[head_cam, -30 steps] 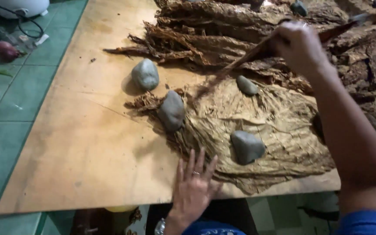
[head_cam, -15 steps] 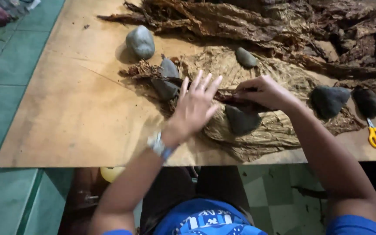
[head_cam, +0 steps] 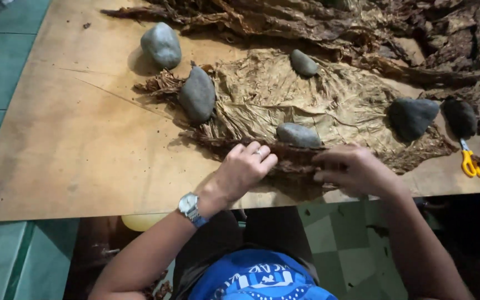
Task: Smoothing and flattening dried tobacco leaves on a wooden table using stones as weights.
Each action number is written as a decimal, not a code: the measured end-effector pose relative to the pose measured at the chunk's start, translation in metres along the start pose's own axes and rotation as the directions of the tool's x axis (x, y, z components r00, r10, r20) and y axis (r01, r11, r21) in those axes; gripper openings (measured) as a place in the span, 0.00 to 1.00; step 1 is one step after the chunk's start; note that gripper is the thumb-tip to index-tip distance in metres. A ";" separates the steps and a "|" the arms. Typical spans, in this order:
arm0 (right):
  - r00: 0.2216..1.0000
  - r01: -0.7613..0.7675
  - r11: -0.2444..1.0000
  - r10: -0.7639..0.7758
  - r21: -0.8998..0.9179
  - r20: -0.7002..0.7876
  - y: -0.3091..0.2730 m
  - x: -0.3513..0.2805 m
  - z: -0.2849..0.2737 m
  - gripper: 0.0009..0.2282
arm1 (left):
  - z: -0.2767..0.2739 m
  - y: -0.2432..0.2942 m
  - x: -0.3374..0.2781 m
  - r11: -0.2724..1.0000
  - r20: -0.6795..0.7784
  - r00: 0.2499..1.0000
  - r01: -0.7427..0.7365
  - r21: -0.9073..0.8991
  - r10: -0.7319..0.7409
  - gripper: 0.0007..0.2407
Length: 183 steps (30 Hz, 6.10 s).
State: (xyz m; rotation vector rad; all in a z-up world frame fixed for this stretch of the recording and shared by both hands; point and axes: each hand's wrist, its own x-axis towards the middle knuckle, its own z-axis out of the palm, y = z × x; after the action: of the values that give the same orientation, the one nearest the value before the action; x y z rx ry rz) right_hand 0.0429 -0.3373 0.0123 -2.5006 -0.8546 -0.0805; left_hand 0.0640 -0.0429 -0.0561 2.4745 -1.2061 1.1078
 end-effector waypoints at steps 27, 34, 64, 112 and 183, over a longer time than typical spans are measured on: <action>0.916 -0.230 0.934 0.302 0.272 -0.263 0.006 0.049 0.013 0.05 | -0.064 0.042 -0.016 0.989 -0.081 0.996 0.014 -0.144 -0.026 0.03; 0.891 -0.246 0.965 0.187 -0.094 -0.414 0.063 0.057 0.027 0.04 | -0.045 0.049 -0.028 0.995 -0.044 0.999 0.004 -0.102 -0.008 0.04; 0.992 0.094 0.969 -0.070 0.230 -0.109 -0.070 0.105 0.069 0.07 | -0.096 0.016 0.006 -0.032 0.442 0.453 0.669 -0.742 -0.775 0.32; 0.811 -0.281 0.914 0.389 0.293 -0.437 -0.018 -0.012 -0.034 0.05 | -0.087 0.011 0.014 0.535 -0.163 0.771 0.257 -0.805 -0.616 0.07; 0.972 -0.084 0.996 0.080 -0.006 -0.222 -0.113 0.313 0.124 0.49 | 0.031 -0.099 0.013 0.084 0.530 0.476 0.794 -0.602 -0.702 0.25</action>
State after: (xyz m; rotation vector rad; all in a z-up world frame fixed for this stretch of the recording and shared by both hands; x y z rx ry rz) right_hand 0.2145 -0.0268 0.0177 -2.4793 -0.6605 -0.3328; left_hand 0.1594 0.0000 -0.0537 1.8448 -0.1029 0.0125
